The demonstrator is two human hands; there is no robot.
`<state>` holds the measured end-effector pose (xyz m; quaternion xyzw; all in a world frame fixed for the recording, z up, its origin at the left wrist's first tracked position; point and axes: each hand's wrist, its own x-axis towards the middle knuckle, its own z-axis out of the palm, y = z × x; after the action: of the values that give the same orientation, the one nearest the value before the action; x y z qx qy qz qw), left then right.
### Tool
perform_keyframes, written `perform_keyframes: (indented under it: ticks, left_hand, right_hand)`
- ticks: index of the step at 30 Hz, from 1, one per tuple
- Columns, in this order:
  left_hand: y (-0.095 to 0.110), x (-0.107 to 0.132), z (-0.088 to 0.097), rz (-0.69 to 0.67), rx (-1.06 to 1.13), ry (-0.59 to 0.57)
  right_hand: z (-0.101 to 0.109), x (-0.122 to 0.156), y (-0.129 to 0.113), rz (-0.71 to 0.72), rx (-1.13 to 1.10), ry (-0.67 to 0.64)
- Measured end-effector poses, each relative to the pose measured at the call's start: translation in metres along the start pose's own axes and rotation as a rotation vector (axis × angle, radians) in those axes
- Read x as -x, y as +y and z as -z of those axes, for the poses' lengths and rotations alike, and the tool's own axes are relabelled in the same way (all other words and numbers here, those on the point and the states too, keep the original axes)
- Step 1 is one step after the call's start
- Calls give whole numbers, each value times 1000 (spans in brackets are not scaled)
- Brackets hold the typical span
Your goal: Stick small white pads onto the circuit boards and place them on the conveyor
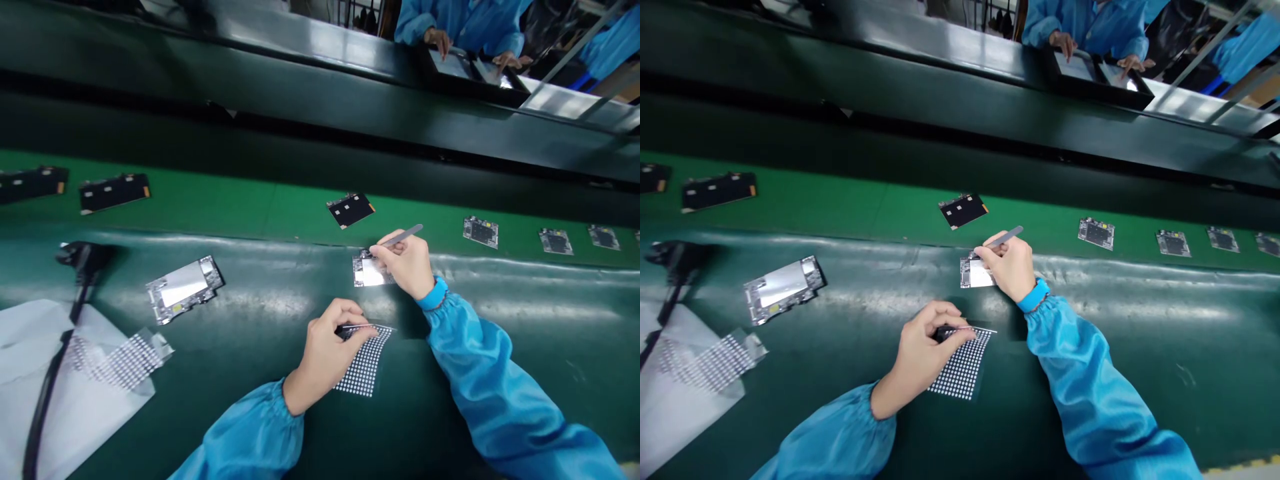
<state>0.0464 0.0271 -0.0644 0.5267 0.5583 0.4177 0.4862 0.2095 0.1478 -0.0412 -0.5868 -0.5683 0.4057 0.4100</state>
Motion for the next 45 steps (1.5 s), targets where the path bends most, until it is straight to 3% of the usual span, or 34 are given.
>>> perform_keyframes:
  ticks: [21,32,35,40,42,45]
  left_hand:
    - [2,0,0,-3,-7,14]
    - [0,-1,0,24,-14,12]
    - [-1,0,0,17,-5,7]
    - [-2,0,1,-9,-8,-1]
    - [-2,-1,1,-12,-21,4]
    - [-2,-2,2,-25,-49,18]
  right_hand:
    - [-7,7,8,183,200,7]
    - [-6,6,8,162,149,-11]
    - [4,16,0,272,169,-13]
    - [38,37,10,553,455,-251]
    - [60,33,23,568,571,-262]
    - [96,8,38,489,699,-142]
